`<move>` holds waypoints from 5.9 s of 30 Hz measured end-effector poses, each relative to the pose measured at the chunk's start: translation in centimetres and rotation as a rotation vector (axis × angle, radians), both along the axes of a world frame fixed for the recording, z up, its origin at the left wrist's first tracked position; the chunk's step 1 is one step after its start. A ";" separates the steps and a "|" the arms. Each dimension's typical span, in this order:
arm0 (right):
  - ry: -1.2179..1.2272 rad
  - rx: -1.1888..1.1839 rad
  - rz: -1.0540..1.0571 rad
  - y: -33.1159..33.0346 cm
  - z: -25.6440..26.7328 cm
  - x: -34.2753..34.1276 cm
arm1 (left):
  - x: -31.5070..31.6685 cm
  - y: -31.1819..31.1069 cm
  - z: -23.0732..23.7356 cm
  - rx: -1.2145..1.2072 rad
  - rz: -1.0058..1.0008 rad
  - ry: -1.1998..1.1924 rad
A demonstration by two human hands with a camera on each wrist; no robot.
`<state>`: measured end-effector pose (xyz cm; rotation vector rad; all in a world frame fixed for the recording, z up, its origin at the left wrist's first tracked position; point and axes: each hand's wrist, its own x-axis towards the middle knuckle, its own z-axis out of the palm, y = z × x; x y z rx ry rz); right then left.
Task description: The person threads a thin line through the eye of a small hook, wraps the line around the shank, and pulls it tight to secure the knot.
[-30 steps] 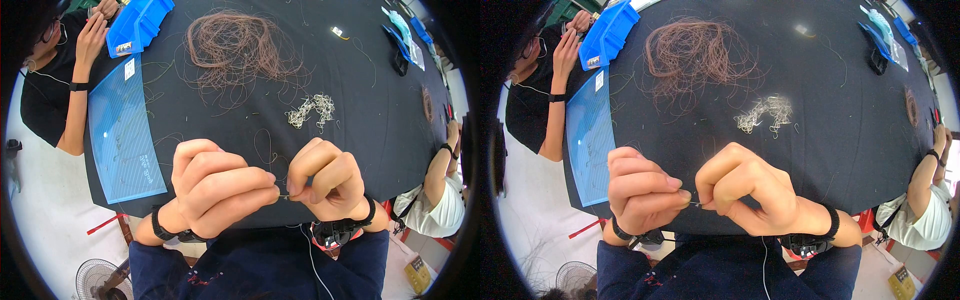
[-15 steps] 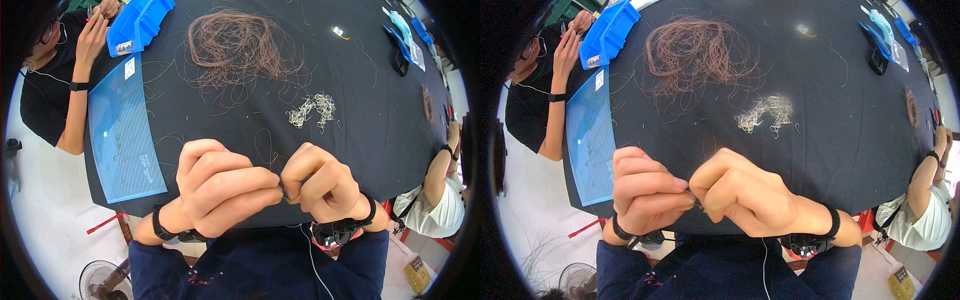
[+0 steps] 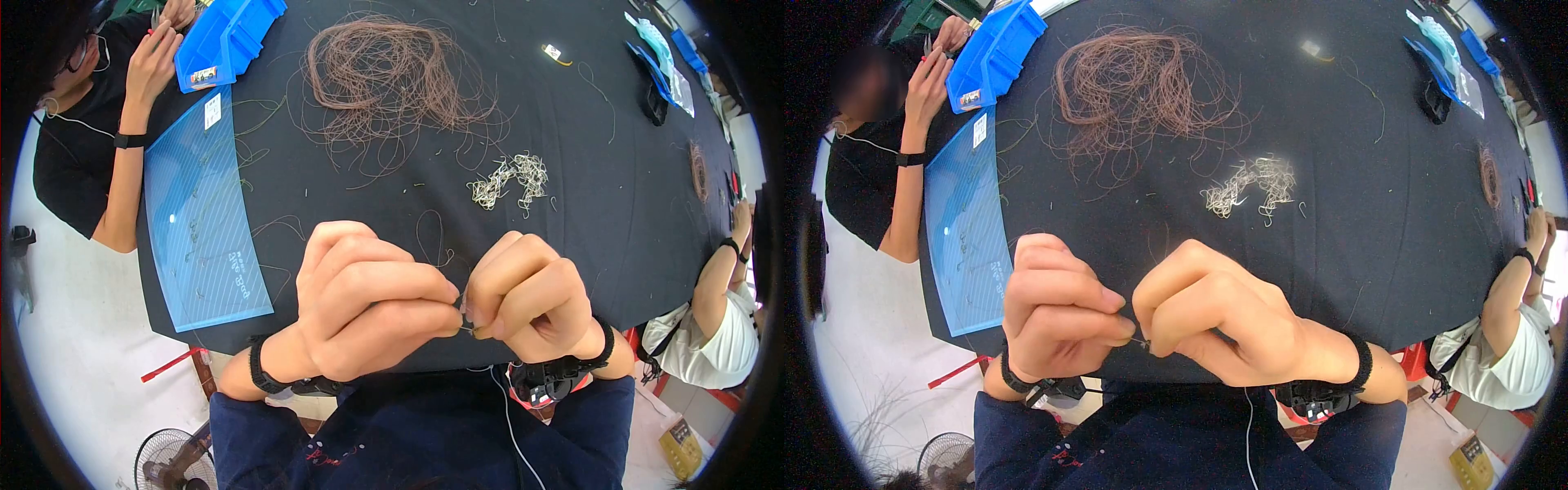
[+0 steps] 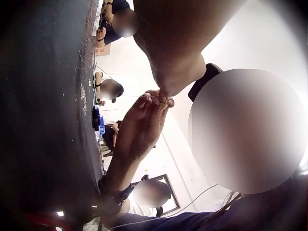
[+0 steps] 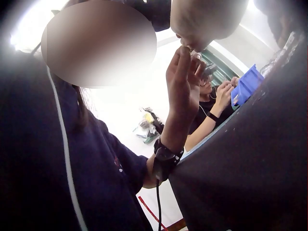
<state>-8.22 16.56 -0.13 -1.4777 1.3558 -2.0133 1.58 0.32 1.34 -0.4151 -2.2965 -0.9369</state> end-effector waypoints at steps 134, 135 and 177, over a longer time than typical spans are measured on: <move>0.125 0.272 -0.456 0.1 -0.6 -0.7 | -1.2 -2.7 -0.6 -0.465 0.284 -0.478; 0.120 0.281 -0.452 0.1 -0.6 -0.7 | -1.2 -2.9 -0.7 -0.479 0.312 -0.473; -0.066 0.302 -0.226 0.0 -0.4 0.1 | -1.2 -1.1 -0.4 0.112 0.023 -0.178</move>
